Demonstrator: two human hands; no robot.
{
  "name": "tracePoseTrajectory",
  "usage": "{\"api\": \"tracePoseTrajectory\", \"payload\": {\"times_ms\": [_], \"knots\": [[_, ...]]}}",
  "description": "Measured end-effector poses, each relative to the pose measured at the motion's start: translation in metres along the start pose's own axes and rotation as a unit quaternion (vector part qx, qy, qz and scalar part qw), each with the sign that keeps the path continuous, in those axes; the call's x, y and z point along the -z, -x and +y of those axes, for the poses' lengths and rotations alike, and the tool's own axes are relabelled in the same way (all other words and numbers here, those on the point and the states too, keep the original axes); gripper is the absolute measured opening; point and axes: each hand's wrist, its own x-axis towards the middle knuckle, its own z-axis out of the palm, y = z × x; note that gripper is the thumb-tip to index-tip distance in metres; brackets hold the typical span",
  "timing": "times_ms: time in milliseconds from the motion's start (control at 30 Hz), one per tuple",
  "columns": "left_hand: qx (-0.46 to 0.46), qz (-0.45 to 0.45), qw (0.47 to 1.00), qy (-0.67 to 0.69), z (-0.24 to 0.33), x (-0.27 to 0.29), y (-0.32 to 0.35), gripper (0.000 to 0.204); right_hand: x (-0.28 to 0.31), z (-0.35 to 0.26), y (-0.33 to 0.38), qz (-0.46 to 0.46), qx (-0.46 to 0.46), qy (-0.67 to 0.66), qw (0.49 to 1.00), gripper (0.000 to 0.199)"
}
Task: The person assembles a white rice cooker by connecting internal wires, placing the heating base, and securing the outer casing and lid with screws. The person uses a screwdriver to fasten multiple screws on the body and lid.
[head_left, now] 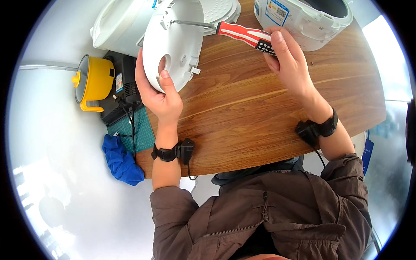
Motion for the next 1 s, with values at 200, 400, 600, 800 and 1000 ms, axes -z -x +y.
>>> {"api": "tracePoseTrajectory", "payload": {"times_ms": [200,400,600,800,1000], "knots": [[0.006,0.008,1.000,-0.002,-0.003,0.002,-0.001,0.056,-0.003,-0.006,0.004,-0.010,-0.015,0.040,0.999,0.042],[-0.006,0.000,1.000,-0.019,0.003,-0.002,0.001,0.056,-0.003,-0.003,0.000,0.046,-0.014,0.023,0.999,0.045],[-0.005,0.001,1.000,-0.006,0.000,0.000,0.003,0.056,0.011,-0.003,-0.005,0.006,-0.052,0.073,0.996,0.044],[-0.003,-0.006,1.000,-0.016,0.002,0.000,0.001,0.056,-0.010,-0.006,-0.004,0.075,0.027,0.064,0.995,0.042],[0.005,-0.018,0.999,-0.027,0.005,0.002,0.001,0.055,0.031,-0.012,-0.009,-0.090,-0.074,0.084,0.990,0.036]]}}
